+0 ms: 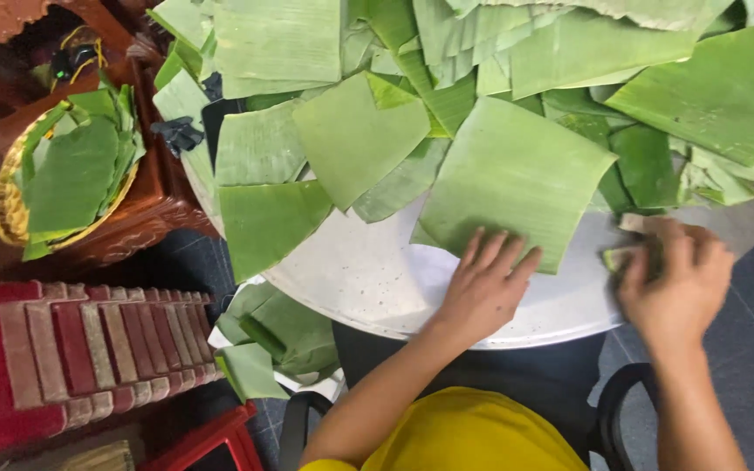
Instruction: Wiping and cleaning individual banana leaves with a cloth at a food production table
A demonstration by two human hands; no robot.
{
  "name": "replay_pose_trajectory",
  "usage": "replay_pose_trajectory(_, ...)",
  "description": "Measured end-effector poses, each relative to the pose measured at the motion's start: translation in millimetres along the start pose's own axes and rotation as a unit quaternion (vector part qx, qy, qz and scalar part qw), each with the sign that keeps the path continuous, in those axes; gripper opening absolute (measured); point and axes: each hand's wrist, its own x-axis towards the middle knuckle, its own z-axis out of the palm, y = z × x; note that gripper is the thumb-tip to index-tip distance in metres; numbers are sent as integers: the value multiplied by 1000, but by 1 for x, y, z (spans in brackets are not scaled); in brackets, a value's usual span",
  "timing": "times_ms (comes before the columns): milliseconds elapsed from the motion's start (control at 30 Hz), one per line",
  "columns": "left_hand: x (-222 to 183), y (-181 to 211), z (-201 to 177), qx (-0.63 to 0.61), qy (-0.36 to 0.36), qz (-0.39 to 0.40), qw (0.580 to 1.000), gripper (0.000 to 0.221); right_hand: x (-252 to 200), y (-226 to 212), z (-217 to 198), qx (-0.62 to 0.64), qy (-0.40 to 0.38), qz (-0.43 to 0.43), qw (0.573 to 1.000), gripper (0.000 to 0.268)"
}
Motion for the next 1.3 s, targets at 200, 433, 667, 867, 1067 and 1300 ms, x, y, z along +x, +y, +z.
replay_pose_trajectory(200, -21, -17, -7, -27, 36, 56, 997, 31, -20, 24, 18, -77, -9, 14, 997, 51)
replay_pose_trajectory(433, -136, -63, -85, 46, 79, -126, 988, 35, 1, 37, 18, -10, -48, -22, 999, 40)
replay_pose_trajectory(667, -153, -12, -60, 64, 209, -68, 973, 29, 39, -129, -10, 352, -117, -116, 921, 30)
replay_pose_trajectory(867, -159, -5, -40, -73, 188, -73, 977, 21, 31, -235, 50, 383, -227, -356, 821, 27)
replay_pose_trajectory(1067, -172, -19, -54, -40, 197, -69, 977, 36, 94, -215, 139, 320, -99, -293, 895, 18)
replay_pose_trajectory(1300, -166, -29, -30, 37, 252, -68, 965, 33, 58, -224, 93, 244, -118, -272, 923, 7)
